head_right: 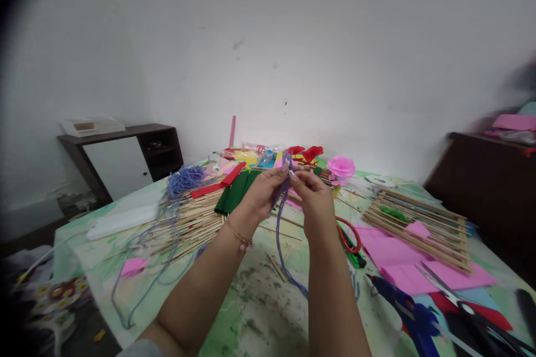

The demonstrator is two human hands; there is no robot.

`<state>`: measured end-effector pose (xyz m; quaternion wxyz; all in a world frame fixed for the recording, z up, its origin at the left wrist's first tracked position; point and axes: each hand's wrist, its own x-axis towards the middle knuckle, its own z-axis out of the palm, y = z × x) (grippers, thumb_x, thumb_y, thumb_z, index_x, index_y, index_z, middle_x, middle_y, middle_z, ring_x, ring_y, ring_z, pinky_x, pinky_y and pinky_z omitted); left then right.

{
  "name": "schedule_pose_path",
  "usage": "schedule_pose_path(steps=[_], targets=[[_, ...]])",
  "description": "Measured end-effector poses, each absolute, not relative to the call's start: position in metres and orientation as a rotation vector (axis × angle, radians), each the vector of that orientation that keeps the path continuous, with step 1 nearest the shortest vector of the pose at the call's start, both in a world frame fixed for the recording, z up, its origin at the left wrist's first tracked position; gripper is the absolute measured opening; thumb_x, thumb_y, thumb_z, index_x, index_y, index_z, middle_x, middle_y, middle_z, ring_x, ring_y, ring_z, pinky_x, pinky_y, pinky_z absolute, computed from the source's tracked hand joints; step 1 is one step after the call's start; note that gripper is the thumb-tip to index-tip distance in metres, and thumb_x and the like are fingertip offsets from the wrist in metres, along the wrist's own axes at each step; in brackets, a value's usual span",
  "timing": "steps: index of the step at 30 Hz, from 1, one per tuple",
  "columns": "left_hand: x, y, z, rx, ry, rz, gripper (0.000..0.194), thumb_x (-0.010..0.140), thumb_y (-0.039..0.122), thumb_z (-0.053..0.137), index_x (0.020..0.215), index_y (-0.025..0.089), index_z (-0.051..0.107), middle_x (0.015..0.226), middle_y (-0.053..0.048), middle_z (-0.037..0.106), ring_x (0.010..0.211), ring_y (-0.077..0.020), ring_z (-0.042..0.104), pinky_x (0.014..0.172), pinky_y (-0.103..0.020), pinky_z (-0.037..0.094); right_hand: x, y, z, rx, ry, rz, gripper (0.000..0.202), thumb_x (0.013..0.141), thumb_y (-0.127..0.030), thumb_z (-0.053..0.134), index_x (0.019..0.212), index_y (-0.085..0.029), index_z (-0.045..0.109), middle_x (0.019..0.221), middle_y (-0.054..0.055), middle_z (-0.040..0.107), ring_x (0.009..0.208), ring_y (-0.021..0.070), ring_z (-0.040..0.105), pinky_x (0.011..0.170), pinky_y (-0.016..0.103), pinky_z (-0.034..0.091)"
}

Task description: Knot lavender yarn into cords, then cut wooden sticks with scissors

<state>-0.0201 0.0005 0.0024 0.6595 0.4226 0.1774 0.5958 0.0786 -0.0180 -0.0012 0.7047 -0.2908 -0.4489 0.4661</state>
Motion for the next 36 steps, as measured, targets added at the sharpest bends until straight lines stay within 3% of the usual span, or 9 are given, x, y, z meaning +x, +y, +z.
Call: schedule_pose_path(steps=[6, 9, 13, 16, 20, 27, 31, 36], targets=[[-0.013, 0.001, -0.002, 0.938, 0.406, 1.346, 0.02, 0.061, 0.026, 0.079, 0.07, 0.012, 0.069, 0.062, -0.001, 0.065, 0.06, -0.0092, 0.057, 0.067, -0.022, 0.043, 0.096, -0.022, -0.002, -0.799, -1.08, 1.082, 0.029, 0.048, -0.037, 0.085, 0.067, -0.02, 0.071, 0.085, 0.002, 0.067, 0.082, 0.0154, 0.06, 0.076, 0.03, 0.049], [-0.011, 0.001, -0.004, 0.967, 0.492, 1.413, 0.023, 0.061, 0.031, 0.079, 0.066, 0.013, 0.067, 0.062, 0.001, 0.064, 0.059, -0.0081, 0.054, 0.064, -0.021, 0.041, 0.11, -0.024, -0.002, -0.838, -1.173, 1.044, 0.035, 0.052, -0.036, 0.085, 0.082, -0.023, 0.072, 0.085, 0.001, 0.067, 0.08, 0.0149, 0.061, 0.073, 0.029, 0.05], [-0.01, -0.003, -0.006, 1.253, 0.642, 1.394, 0.03, 0.066, 0.041, 0.075, 0.068, 0.013, 0.068, 0.064, 0.001, 0.062, 0.06, -0.0081, 0.05, 0.065, -0.022, 0.039, 0.122, -0.026, -0.004, -0.784, -1.159, 0.979, 0.04, 0.065, -0.04, 0.078, 0.102, -0.029, 0.07, 0.103, 0.001, 0.067, 0.094, 0.0174, 0.061, 0.081, 0.031, 0.049], [-0.007, -0.005, -0.011, 1.477, 0.679, 1.285, 0.035, 0.069, 0.047, 0.07, 0.068, 0.012, 0.069, 0.064, 0.0, 0.062, 0.062, -0.0103, 0.051, 0.067, -0.025, 0.04, 0.123, -0.026, -0.006, -0.747, -1.212, 1.095, 0.029, 0.07, -0.045, 0.073, 0.092, -0.026, 0.074, 0.095, 0.003, 0.07, 0.097, 0.0213, 0.061, 0.084, 0.035, 0.048], [-0.002, -0.003, -0.017, 1.613, 0.69, 1.289, 0.028, 0.075, 0.042, 0.065, 0.076, 0.014, 0.071, 0.073, -0.003, 0.067, 0.074, -0.0144, 0.057, 0.077, -0.028, 0.043, 0.122, -0.026, -0.007, -0.72, -1.226, 1.124, 0.027, 0.068, -0.046, 0.074, 0.081, -0.022, 0.075, 0.082, 0.003, 0.07, 0.087, 0.0207, 0.062, 0.081, 0.035, 0.048], [-0.003, -0.004, -0.013, 1.825, 0.576, 1.133, 0.04, 0.083, 0.048, 0.052, 0.062, 0.014, 0.056, 0.061, -0.001, 0.056, 0.06, -0.0103, 0.05, 0.062, -0.024, 0.039, 0.122, -0.031, -0.002, -0.711, -1.153, 1.167, 0.031, 0.058, -0.045, 0.079, 0.073, -0.019, 0.072, 0.063, 0.0, 0.061, 0.054, 0.0112, 0.049, 0.05, 0.027, 0.037], [-0.008, -0.008, -0.009, 1.873, 0.565, 1.0, 0.041, 0.083, 0.052, 0.05, 0.069, 0.015, 0.057, 0.054, 0.003, 0.046, 0.05, -0.0079, 0.04, 0.051, -0.022, 0.031, 0.126, -0.028, 0.0, -0.623, -0.957, 1.051, 0.025, 0.061, -0.041, 0.078, 0.068, -0.02, 0.067, 0.07, 0.0, 0.061, 0.065, 0.0129, 0.054, 0.061, 0.029, 0.043], [-0.024, -0.014, 0.002, 1.857, 0.573, 0.781, 0.034, 0.081, 0.046, 0.056, 0.073, 0.014, 0.063, 0.06, 0.001, 0.048, 0.05, -0.0062, 0.034, 0.047, -0.02, 0.026, 0.151, -0.031, 0.009, -0.481, -0.65, 0.956, 0.009, 0.067, -0.022, 0.073, 0.067, -0.024, 0.065, 0.069, -0.005, 0.061, 0.07, 0.01, 0.058, 0.07, 0.025, 0.048]])
